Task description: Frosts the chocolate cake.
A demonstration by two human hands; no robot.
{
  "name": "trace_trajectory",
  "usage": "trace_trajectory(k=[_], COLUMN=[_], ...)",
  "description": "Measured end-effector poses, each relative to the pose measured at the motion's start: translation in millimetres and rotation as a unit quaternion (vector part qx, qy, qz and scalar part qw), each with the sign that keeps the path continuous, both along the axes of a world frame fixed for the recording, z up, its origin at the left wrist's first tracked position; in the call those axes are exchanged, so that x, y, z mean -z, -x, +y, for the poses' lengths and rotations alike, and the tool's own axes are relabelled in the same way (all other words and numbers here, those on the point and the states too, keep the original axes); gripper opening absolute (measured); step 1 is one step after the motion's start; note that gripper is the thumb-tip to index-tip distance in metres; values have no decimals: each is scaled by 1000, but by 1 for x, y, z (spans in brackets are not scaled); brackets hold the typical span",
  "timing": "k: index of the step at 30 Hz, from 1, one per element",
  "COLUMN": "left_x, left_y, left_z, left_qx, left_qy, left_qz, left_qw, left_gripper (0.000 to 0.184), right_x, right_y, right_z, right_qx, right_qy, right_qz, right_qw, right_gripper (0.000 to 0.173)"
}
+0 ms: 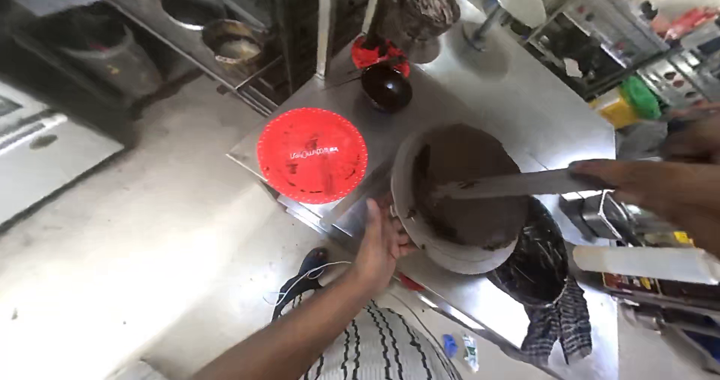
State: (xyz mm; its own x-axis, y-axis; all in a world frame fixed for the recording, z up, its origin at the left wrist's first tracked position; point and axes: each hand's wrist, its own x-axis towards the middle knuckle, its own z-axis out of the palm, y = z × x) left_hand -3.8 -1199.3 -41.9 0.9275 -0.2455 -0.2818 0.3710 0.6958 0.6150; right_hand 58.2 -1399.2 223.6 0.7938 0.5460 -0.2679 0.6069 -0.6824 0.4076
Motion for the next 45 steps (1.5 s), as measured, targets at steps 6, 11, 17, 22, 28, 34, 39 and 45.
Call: trace_trajectory(k=[6,11,17,22,28,34,39,45], left_x=[-4,-6,-7,-12,-13,-12,-18,-25], left_y=[-21,-25,-4,-7,-56,-53,-12,-45], left_z=[21,24,8,12,40,33,6,28], left_qx=[55,61,84,93,116,27,94,65], left_qy=[29,17,102,79,-8,-8,29,-25], left_qz=[20,22,54,64,51,61,87,85], left_qw=[998,998,990,991,992,998,991,994], left_gripper=[90,83,77,81,93,83,79,89], right_x=[7,5,-4,3,0,-1,3,2], right_y=[-14,-39,-22,-58,-15,28,-24,15], right_z=[69,70,86,72,84,52,76,81], right_qx=[-109,-176,-127,-203,-137,-181,-145,-149], right_qy=[189,175,215,167,214,174,175,193], right_qz=[26,4,44,-21,27,9,-27,8], right_qw=[976,969,967,965,967,968,973,970], right_gripper=[40,43,40,40,35,32,34,22])
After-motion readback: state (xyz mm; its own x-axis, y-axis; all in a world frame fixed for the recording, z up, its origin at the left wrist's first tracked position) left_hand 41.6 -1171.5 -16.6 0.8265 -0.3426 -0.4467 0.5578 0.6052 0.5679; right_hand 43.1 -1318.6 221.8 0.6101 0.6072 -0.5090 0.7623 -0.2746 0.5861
